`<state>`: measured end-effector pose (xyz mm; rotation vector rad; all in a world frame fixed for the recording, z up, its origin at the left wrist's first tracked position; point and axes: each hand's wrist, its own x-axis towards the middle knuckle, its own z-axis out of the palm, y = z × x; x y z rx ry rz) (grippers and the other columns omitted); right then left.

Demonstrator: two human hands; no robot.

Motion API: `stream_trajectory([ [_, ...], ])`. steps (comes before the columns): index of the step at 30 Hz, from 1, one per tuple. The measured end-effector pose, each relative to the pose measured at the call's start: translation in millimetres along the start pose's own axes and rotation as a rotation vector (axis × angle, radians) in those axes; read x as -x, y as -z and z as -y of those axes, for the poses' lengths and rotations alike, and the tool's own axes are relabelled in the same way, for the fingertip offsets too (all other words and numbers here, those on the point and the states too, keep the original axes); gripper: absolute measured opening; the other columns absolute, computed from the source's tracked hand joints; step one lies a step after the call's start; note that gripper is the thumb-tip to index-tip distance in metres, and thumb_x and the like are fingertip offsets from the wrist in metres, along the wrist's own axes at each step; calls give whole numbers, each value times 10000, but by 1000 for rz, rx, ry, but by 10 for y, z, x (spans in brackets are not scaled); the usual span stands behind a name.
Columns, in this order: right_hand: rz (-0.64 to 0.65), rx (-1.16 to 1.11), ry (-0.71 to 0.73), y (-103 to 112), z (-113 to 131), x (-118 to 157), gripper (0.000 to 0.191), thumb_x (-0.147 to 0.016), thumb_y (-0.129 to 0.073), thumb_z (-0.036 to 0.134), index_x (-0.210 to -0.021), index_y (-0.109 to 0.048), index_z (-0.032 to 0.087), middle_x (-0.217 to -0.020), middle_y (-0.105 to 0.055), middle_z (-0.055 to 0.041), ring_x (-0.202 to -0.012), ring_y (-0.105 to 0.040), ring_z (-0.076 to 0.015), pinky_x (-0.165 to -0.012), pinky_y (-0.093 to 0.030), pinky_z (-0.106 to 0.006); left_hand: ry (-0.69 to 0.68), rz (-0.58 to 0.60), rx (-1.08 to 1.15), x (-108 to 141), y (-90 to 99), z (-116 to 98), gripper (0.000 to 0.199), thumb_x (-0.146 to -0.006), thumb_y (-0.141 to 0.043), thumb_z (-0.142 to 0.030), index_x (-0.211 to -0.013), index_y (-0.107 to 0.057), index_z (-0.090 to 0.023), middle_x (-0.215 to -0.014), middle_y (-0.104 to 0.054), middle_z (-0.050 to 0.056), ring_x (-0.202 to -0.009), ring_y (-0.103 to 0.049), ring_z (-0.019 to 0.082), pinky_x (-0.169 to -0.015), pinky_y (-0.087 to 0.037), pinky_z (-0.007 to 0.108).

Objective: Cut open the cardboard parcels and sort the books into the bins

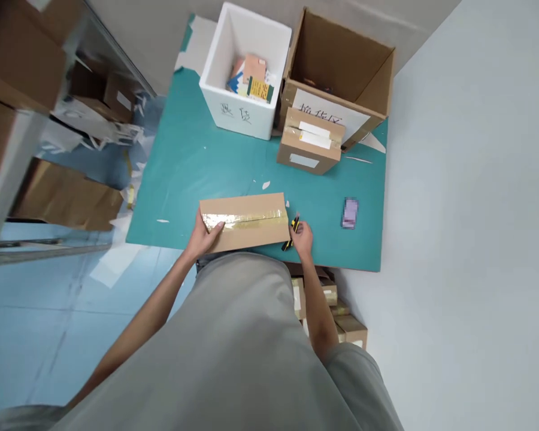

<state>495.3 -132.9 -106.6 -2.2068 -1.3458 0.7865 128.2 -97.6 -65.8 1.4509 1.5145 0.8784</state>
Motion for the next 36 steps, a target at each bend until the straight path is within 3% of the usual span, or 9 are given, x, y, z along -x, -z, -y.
stream_trajectory([
  [5, -226, -61, 62, 762, 102, -82, 484, -909, -626, 554, -1165, -681, 147, -1125, -753, -139, -932, -673, -231, -906, -552, -368, -12, 80, -12, 77, -265, -88, 1125, -933, -662, -690, -1718, -81, -132, -1776, -110, 266, -1665, -130, 370, -1343, -137, 550],
  [7, -197, -85, 142, 985, 247, -86, 488, -918, -648, 561, -1195, -683, 161, -1143, -758, -134, -962, -682, -235, -908, -557, -379, -48, 109, -9, 106, -272, -102, 1110, -945, -645, -690, -1727, -66, -155, -1792, -34, 242, -1677, -34, 355, -1344, -118, 548],
  [9, -72, -96, 247, 1088, 454, -68, 518, -923, -674, 571, -1256, -684, 174, -1144, -768, -124, -977, -699, -242, -900, -568, -384, -78, 121, 7, 129, -252, -83, 1029, -949, -636, -696, -1721, -173, -198, -1802, -13, 205, -1678, -1, 354, -1338, -132, 560],
  [12, 161, -16, 444, 1018, 852, 5, 562, -961, -661, 581, -1376, -684, 203, -1235, -766, -113, -1049, -719, -266, -945, -567, -401, -55, 115, 37, 158, -210, 1, 871, -958, -617, -705, -1653, -395, -229, -1800, -101, 182, -1673, -84, 363, -1329, -168, 571],
  [16, 413, 349, 706, 705, 1417, 110, 559, -1056, -546, 572, -1505, -629, 251, -1297, -752, -98, -1141, -708, -283, -949, -543, -373, -12, 123, 156, 187, -178, 131, 771, -988, -579, -688, -1617, -470, -255, -1753, -284, 174, -1655, -212, 322, -1310, -262, 541],
  [22, 595, 909, 1013, 295, 2036, 124, 530, -1144, -344, 448, -1635, -447, 277, -1313, -700, -131, -1030, -701, -275, -779, -497, -339, 39, 145, 330, 202, -189, 224, 813, -917, -689, -689, -1591, -509, -271, -1758, -274, 156, -1651, -213, 347, -1242, -407, 518],
  [28, 643, 1044, 1157, 136, 2261, 68, 515, -1140, -313, 290, -1644, -394, 221, -1363, -663, -175, -1069, -671, -286, -804, -514, -368, 27, 120, 370, 198, -252, 277, 837, -908, -690, -705, -1601, -496, -278, -1760, -269, 154, -1654, -195, 363, -1251, -386, 548],
  [36, 659, 1096, 1216, 140, 2343, 65, 555, -1101, -282, 134, -1641, -379, 219, -1351, -667, -172, -1047, -661, -271, -817, -516, -373, 43, 87, 363, 189, -274, 296, 847, -897, -694, -721, -1597, -508, -282, -1762, -273, 156, -1647, -211, 380, -1242, -390, 568],
])
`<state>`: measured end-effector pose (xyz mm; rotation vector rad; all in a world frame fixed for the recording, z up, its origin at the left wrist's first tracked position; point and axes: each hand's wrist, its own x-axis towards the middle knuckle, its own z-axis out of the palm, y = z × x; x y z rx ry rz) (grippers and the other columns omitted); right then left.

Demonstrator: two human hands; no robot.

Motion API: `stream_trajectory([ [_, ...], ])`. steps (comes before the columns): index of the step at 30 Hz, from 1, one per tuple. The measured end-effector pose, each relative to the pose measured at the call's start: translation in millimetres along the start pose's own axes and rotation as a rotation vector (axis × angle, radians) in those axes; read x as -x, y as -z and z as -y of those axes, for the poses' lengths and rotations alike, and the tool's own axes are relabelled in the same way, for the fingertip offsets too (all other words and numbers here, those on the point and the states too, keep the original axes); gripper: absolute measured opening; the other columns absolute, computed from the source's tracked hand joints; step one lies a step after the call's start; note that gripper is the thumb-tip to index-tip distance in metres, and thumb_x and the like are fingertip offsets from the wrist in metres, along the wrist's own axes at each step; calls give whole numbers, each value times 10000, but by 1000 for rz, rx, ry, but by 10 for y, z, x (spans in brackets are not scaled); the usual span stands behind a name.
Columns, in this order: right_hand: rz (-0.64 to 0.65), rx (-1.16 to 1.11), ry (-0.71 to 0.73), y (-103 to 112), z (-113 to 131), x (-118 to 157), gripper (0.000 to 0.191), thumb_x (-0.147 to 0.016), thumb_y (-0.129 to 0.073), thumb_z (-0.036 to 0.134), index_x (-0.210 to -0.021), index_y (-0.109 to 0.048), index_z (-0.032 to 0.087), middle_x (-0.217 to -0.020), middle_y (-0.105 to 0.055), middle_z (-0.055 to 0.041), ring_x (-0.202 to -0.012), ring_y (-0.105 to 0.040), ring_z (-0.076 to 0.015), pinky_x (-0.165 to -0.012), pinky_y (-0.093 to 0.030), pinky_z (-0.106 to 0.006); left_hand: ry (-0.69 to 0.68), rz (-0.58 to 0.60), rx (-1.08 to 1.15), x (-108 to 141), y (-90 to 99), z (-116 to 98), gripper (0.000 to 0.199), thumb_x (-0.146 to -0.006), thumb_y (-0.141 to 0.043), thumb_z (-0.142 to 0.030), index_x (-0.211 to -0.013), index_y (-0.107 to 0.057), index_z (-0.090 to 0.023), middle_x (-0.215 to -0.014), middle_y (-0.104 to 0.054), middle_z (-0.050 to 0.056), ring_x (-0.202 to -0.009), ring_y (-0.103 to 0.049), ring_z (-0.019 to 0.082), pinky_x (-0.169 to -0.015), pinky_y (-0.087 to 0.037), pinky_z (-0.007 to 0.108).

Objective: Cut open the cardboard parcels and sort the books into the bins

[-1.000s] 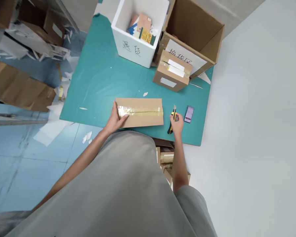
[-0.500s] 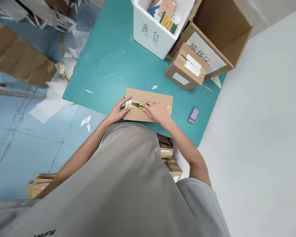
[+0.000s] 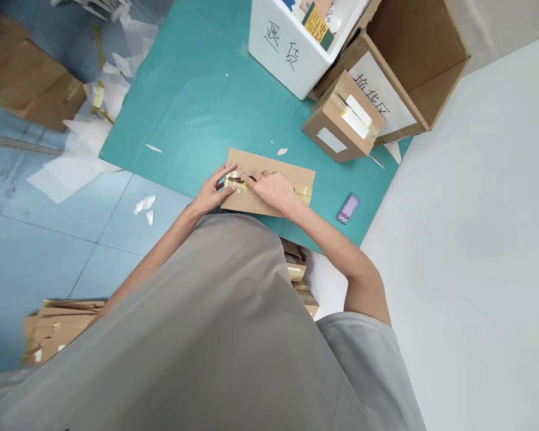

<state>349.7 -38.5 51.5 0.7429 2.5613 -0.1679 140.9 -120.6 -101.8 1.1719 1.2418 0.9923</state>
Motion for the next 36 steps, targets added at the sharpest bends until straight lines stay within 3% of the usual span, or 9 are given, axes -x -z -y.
stream_trajectory([
  [8, -6, 35, 21, 120, 235, -11, 596, -1083, -87, 115, -1600, -383, 79, -1280, -646, -247, -1070, -635, -343, -838, -476, -454, 15, -9, 0, 13, -5, -32, 858, -899, -684, -732, -1601, -495, -277, -1755, -298, 154, -1652, -201, 364, -1258, -366, 564],
  [18, -84, 49, -9, 3, 299, 50, 586, -1064, -99, 84, -1554, -420, 55, -1199, -674, -235, -1006, -646, -314, -789, -471, -422, 21, -4, -41, 22, -6, -120, 866, -902, -682, -729, -1609, -486, -268, -1730, -353, 163, -1650, -219, 344, -1250, -376, 544],
  [23, -45, 58, -44, -94, 119, 265, 563, -1068, -163, 85, -1566, -425, 86, -1221, -683, -223, -1011, -654, -302, -793, -472, -408, 39, -3, -30, 29, 1, -106, 858, -900, -685, -729, -1607, -487, -284, -1759, -292, 154, -1646, -232, 350, -1248, -381, 541],
  [28, -27, 62, -96, -31, -73, 497, 566, -1082, -227, 109, -1618, -403, 146, -1281, -689, -202, -1042, -659, -297, -786, -484, -396, 23, 3, -2, -3, -5, -25, 878, -894, -688, -736, -1614, -475, -281, -1758, -289, 161, -1636, -255, 368, -1245, -377, 558],
  [33, -27, 31, -101, 49, 3, 306, 619, -1077, -267, 96, -1674, -322, 249, -1388, -663, -173, -1035, -679, -270, -814, -498, -388, 23, 0, 18, -24, -6, -1, 863, -885, -703, -728, -1608, -492, -307, -1747, -336, 124, -1652, -216, 342, -1260, -380, 512],
  [36, -26, 32, -60, 48, 93, 120, 630, -1071, -270, 83, -1676, -314, 252, -1406, -653, -178, -1067, -683, -276, -838, -506, -396, 26, 8, 6, -12, 1, -26, 852, -893, -700, -720, -1611, -490, -312, -1748, -337, 112, -1654, -208, 337, -1266, -374, 508],
])
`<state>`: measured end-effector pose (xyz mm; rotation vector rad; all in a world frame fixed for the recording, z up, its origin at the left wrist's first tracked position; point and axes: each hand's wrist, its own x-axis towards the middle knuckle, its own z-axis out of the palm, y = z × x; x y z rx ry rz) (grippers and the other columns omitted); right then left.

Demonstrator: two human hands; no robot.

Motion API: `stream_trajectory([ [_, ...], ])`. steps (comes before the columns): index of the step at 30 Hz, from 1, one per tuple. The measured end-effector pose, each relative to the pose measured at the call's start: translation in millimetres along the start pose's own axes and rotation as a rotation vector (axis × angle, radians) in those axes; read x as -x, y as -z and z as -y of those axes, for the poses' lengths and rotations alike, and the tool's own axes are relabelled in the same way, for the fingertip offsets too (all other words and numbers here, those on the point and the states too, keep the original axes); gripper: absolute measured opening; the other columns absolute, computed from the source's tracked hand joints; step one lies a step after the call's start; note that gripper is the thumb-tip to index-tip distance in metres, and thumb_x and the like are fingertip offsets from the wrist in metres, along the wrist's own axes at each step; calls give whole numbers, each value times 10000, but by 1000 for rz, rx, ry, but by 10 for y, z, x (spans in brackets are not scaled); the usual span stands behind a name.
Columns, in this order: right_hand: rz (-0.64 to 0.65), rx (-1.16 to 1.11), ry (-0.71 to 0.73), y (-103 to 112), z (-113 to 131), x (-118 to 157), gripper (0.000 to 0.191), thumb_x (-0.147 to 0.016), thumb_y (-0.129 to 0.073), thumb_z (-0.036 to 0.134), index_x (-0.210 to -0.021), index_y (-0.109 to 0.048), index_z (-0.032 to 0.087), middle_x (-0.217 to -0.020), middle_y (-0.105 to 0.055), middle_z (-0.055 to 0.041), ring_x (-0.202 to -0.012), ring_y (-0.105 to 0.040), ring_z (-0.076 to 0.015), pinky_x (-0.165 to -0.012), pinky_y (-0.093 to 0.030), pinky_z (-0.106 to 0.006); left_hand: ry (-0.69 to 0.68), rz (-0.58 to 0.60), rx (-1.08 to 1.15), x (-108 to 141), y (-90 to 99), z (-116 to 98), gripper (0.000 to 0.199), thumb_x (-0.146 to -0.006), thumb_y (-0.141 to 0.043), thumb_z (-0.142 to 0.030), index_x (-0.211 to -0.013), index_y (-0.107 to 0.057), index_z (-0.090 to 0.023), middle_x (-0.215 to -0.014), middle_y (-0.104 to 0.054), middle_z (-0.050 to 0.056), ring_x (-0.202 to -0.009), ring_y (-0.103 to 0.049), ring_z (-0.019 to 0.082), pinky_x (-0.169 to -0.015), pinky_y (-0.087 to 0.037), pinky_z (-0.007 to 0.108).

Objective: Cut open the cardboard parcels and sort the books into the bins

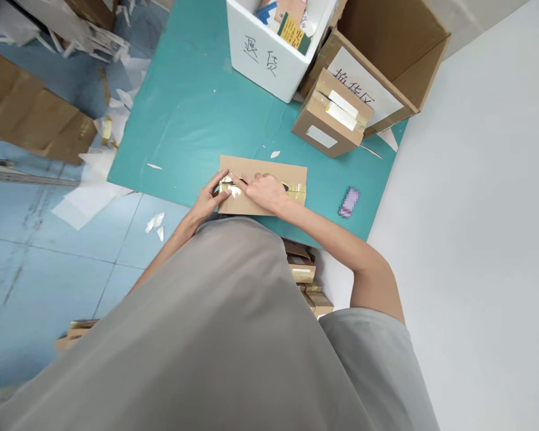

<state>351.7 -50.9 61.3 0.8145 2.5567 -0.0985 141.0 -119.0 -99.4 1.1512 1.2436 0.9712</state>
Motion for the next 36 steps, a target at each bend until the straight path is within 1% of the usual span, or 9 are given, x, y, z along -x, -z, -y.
stream_trajectory([
  [4, -7, 10, 32, -29, 36, -105, 621, -1071, -245, 76, -1670, -322, 220, -1388, -655, -192, -1078, -684, -289, -851, -509, -415, -13, 2, 7, 10, 3, -6, 844, -898, -705, -706, -1613, -487, -315, -1737, -364, 110, -1654, -212, 331, -1272, -362, 517],
  [8, 8, 6, 29, -57, 14, -107, 596, -1072, -247, 82, -1648, -351, 193, -1380, -654, -208, -1064, -686, -294, -848, -506, -422, -5, 2, 2, 5, -1, 3, 840, -905, -704, -696, -1620, -478, -316, -1745, -345, 110, -1657, -199, 333, -1271, -366, 521],
  [12, 6, 16, 28, -63, 16, -111, 586, -1073, -246, 86, -1639, -361, 181, -1373, -658, -205, -1061, -686, -298, -834, -508, -418, -5, -5, -2, 3, -1, -4, 833, -903, -708, -695, -1613, -489, -316, -1737, -364, 106, -1658, -191, 334, -1272, -362, 528],
  [18, 18, 6, 40, -54, 23, -121, 587, -1077, -241, 89, -1644, -352, 191, -1399, -643, -201, -1068, -682, -296, -837, -498, -415, 3, -5, -21, 11, 4, -11, 840, -906, -704, -695, -1620, -476, -318, -1740, -358, 104, -1653, -208, 338, -1264, -374, 530],
  [23, -2, 14, 42, -34, 52, -121, 563, -1088, -232, 98, -1630, -363, 180, -1380, -650, -200, -1075, -677, -290, -848, -486, -407, -10, -2, -12, 18, 6, -26, 842, -911, -696, -696, -1621, -475, -302, -1738, -361, 114, -1656, -198, 338, -1267, -368, 533],
  [26, -12, 13, 51, 21, 115, -131, 540, -1089, -218, 90, -1599, -389, 139, -1354, -658, -212, -1067, -678, -286, -845, -478, -401, -8, 0, -4, 6, 5, -3, 848, -906, -700, -698, -1621, -474, -302, -1752, -329, 110, -1654, -204, 337, -1273, -358, 531],
  [29, -20, 21, 52, 89, 210, -169, 532, -1075, -174, 64, -1545, -423, 54, -1286, -671, -247, -1046, -681, -301, -818, -473, -411, -17, -2, -5, -16, 7, 45, 859, -907, -694, -699, -1629, -462, -296, -1763, -303, 108, -1650, -221, 332, -1290, -329, 521],
  [31, -23, 26, 56, 123, 267, -203, 532, -1062, -154, 45, -1505, -447, 12, -1252, -676, -265, -1030, -683, -310, -795, -471, -415, -23, -4, -16, -27, 10, 69, 868, -904, -691, -702, -1631, -462, -286, -1758, -316, 109, -1645, -239, 331, -1302, -303, 520],
  [36, -24, 30, 80, 129, 296, -238, 498, -1065, -183, 45, -1460, -484, 12, -1239, -681, -259, -1023, -686, -300, -784, -463, -402, -2, -6, -34, -13, 7, 39, 848, -891, -709, -691, -1612, -494, -298, -1746, -346, 101, -1646, -237, 328, -1294, -317, 522],
])
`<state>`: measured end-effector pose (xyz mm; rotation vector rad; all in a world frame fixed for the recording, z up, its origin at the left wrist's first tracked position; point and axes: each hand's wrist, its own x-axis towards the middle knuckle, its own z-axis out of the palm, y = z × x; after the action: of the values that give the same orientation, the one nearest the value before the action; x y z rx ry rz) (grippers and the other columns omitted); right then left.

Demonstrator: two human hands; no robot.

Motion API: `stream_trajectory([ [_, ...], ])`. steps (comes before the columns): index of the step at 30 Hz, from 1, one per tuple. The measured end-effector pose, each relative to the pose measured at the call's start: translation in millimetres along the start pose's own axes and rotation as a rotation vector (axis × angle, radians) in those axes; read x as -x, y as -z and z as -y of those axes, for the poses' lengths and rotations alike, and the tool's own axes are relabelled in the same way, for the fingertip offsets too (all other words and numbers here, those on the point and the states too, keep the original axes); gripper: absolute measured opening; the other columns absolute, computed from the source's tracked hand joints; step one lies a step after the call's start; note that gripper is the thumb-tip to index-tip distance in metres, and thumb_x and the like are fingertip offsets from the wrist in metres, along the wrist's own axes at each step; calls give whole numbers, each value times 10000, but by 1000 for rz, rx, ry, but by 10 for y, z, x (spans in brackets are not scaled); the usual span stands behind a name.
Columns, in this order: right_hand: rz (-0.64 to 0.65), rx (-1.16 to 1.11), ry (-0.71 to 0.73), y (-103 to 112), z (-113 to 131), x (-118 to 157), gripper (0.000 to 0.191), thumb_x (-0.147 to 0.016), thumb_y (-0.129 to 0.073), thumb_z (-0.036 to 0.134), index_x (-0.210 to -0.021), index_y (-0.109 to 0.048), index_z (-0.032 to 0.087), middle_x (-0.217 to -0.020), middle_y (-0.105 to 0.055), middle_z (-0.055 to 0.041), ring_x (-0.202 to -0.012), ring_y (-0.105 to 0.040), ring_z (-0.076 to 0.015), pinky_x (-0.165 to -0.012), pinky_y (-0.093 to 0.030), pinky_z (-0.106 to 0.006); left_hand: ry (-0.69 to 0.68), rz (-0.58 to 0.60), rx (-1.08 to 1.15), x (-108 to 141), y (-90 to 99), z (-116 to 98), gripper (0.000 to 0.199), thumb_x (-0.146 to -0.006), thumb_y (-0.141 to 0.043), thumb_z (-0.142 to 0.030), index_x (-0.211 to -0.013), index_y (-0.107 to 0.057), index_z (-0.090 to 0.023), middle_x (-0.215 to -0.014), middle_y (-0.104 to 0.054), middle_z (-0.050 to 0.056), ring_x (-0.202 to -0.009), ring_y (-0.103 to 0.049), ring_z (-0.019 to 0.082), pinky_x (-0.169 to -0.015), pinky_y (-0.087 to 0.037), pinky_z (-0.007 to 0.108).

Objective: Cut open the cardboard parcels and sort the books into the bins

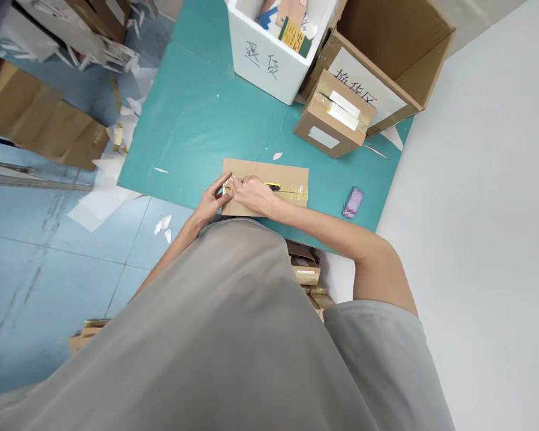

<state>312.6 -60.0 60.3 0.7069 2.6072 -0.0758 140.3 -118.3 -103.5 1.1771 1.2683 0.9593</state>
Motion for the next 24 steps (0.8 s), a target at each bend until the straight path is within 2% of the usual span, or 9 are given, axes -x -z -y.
stream_trajectory([
  [4, 29, 18, -14, -112, -155, 179, 486, -1059, -197, 35, -1391, -552, 44, -1205, -693, -231, -1010, -685, -296, -772, -435, -389, 12, -11, 2, 29, 7, -66, 824, -894, -720, -675, -1603, -506, -314, -1751, -333, 102, -1648, -233, 324, -1273, -359, 508],
  [8, 153, 17, -134, -297, -523, 732, 483, -1046, -219, 28, -1335, -605, 51, -1133, -712, -230, -975, -686, -303, -752, -399, -384, 17, -17, 2, 35, 11, -81, 837, -898, -715, -671, -1615, -491, -303, -1746, -337, 132, -1637, -260, 350, -1241, -401, 525],
  [11, 210, 23, -220, -391, -760, 1185, 500, -1063, -239, 60, -1450, -554, 92, -1192, -711, -222, -991, -688, -296, -745, -389, -376, 24, -34, 1, 31, -24, -78, 814, -892, -727, -659, -1599, -515, -316, -1743, -348, 118, -1632, -273, 355, -1239, -403, 526],
  [14, 234, 21, -266, -445, -836, 1385, 523, -1074, -273, 83, -1552, -480, 131, -1271, -701, -213, -1014, -692, -283, -747, -401, -370, 50, -36, -26, 28, -50, -108, 778, -908, -722, -621, -1596, -516, -322, -1734, -370, 107, -1633, -273, 350, -1253, -382, 533],
  [17, 215, -2, -276, -487, -783, 1329, 540, -1081, -281, 87, -1594, -437, 147, -1316, -693, -207, -1035, -696, -274, -754, -426, -366, 44, -61, -25, 15, 43, -178, 784, -912, -716, -598, -1602, -496, -296, -1710, -413, 120, -1602, -348, 347, -1263, -369, 534],
  [20, 171, -29, -242, -498, -635, 1115, 544, -1082, -295, 91, -1606, -422, 159, -1331, -692, -194, -1054, -700, -264, -764, -453, -357, 28, -133, -81, -29, 298, -295, 783, -933, -683, -600, -1605, -466, -263, -1687, -444, 136, -1546, -445, 330, -1275, -362, 510],
  [24, 85, -78, -153, -412, -333, 637, 521, -1084, -305, 108, -1582, -441, 177, -1341, -696, -166, -1096, -697, -253, -788, -492, -348, 76, -265, -434, -120, 653, -495, 743, -970, -636, -604, -1583, -468, -218, -1610, -502, 192, -1534, -429, 377, -1285, -310, 573],
])
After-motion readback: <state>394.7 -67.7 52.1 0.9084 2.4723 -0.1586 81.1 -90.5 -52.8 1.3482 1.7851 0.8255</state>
